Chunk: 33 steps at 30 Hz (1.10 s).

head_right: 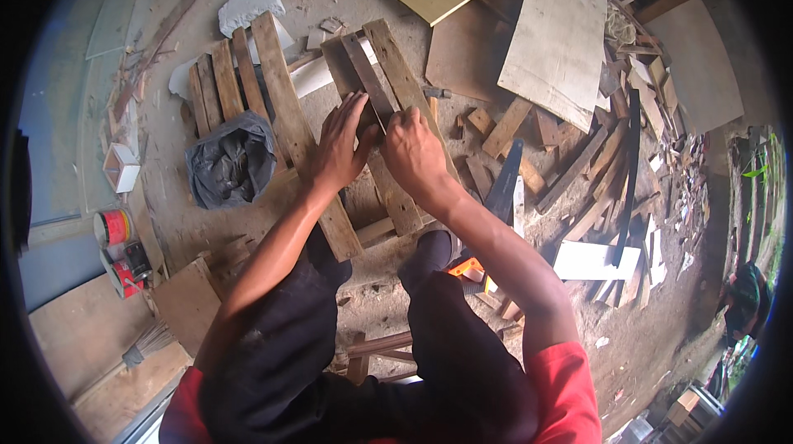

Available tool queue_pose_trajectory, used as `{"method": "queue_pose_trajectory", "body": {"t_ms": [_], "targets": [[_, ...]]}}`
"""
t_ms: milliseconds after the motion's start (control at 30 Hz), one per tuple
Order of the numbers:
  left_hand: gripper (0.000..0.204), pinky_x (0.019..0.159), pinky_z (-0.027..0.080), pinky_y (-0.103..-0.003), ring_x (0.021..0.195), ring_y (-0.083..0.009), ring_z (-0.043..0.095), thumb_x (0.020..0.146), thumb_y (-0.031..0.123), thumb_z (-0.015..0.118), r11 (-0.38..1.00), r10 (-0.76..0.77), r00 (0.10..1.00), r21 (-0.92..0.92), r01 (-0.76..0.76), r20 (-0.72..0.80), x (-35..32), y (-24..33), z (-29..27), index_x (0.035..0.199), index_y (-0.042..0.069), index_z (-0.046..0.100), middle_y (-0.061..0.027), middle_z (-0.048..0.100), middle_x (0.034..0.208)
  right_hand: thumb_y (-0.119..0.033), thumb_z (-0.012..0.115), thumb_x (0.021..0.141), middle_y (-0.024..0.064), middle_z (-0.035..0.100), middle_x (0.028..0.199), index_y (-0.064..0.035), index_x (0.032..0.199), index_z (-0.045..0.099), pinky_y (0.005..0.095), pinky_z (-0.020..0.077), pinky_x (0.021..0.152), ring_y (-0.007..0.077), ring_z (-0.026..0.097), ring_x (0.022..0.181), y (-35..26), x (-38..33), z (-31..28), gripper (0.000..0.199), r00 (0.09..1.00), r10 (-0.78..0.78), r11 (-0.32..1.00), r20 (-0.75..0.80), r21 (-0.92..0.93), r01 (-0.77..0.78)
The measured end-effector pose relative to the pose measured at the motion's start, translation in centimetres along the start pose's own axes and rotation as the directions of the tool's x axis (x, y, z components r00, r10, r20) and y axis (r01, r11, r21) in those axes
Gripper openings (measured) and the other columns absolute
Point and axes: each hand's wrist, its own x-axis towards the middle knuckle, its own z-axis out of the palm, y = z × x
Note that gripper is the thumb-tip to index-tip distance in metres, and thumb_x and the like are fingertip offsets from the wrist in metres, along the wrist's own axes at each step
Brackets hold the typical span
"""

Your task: The person hammers nails into a wooden pallet, then uses a hammer to bend a metal strip and attach it to the pallet. They then use a utility knife to cut the metal strip.

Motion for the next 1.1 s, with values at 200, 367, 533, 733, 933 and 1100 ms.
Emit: {"method": "queue_pose_trajectory", "body": {"t_ms": [200, 367, 533, 733, 933, 1100], "targets": [[0.055, 0.113, 0.032, -0.048, 0.140, -0.0403, 0.039, 0.101, 0.024, 0.053, 1.000, 0.026, 0.999, -0.003, -0.026, -0.032, -0.1, -0.2, 0.1, 0.147, -0.001, 0.037, -0.0251, 0.044, 0.147, -0.011, 0.060, 0.085, 0.0264, 0.059, 0.097, 0.0086, 0.095, 0.061, 0.0403, 0.0563, 0.079, 0.0370, 0.066, 0.090, -0.2, 0.1, -0.3, 0.022, 0.995, 0.082, 0.995, 0.057, 0.054, -0.085], [0.055, 0.114, 0.032, -0.050, 0.140, -0.0385, 0.039, 0.100, 0.026, 0.054, 0.999, 0.029, 0.999, -0.025, -0.030, -0.038, 0.0, -0.3, 0.2, 0.147, 0.001, 0.037, -0.0233, 0.044, 0.148, -0.012, 0.063, 0.084, 0.0285, 0.060, 0.096, 0.0088, 0.096, 0.060, 0.0422, 0.0560, 0.081, 0.0394, 0.066, 0.091, 0.5, 0.2, -0.5, 0.024, 0.991, 0.097, 0.988, 0.087, 0.111, -0.106], [0.051, 0.112, 0.036, -0.046, 0.136, -0.0382, 0.044, 0.103, 0.031, 0.051, 0.957, -0.167, 0.978, -0.261, 0.129, -0.127, 0.2, -0.4, 0.0, 0.141, -0.002, 0.044, -0.0249, 0.047, 0.144, -0.017, 0.072, 0.081, 0.0245, 0.066, 0.105, 0.0072, 0.110, 0.063, 0.0456, 0.0506, 0.089, 0.0410, 0.061, 0.101, 1.7, 0.5, -3.4, 0.039, 0.989, 0.106, 0.932, 0.102, 0.336, -0.135], [0.039, 0.095, 0.051, -0.038, 0.112, -0.0270, 0.063, 0.102, 0.035, 0.057, 0.438, -0.632, 0.773, -0.847, 0.301, -0.052, -0.1, -2.1, -0.7, 0.121, 0.002, 0.059, -0.0152, 0.065, 0.120, -0.012, 0.070, 0.082, 0.0223, 0.061, 0.101, 0.0042, 0.109, 0.063, 0.0444, 0.0516, 0.084, 0.0390, 0.063, 0.094, 0.6, -0.8, -5.4, 0.033, 0.984, -0.010, 0.910, 0.177, 0.409, -0.065], [0.025, 0.073, 0.062, -0.035, 0.082, -0.0193, 0.071, 0.094, 0.028, 0.071, 0.041, -0.767, 0.571, -0.867, 0.497, 0.291, -0.8, -1.5, -4.3, 0.093, 0.004, 0.062, -0.0083, 0.069, 0.094, -0.017, 0.073, 0.083, 0.0194, 0.057, 0.114, -0.0023, 0.128, 0.054, 0.0435, 0.0506, 0.090, 0.0376, 0.061, 0.100, -1.2, -4.8, -2.4, 0.051, 0.991, -0.098, 0.948, 0.089, 0.311, 0.066], [0.034, 0.069, 0.060, -0.032, 0.078, -0.0156, 0.069, 0.091, 0.030, 0.074, 0.176, -0.775, 0.597, -0.835, 0.521, 0.209, -1.2, -1.2, -6.4, 0.106, 0.002, 0.065, -0.0057, 0.069, 0.090, -0.029, 0.075, 0.085, 0.0204, 0.060, 0.110, 0.0017, 0.124, 0.057, 0.0436, 0.0515, 0.086, 0.0386, 0.063, 0.098, -2.9, -6.7, -3.1, 0.053, 0.969, 0.011, 0.931, 0.247, 0.351, -0.100]]}}
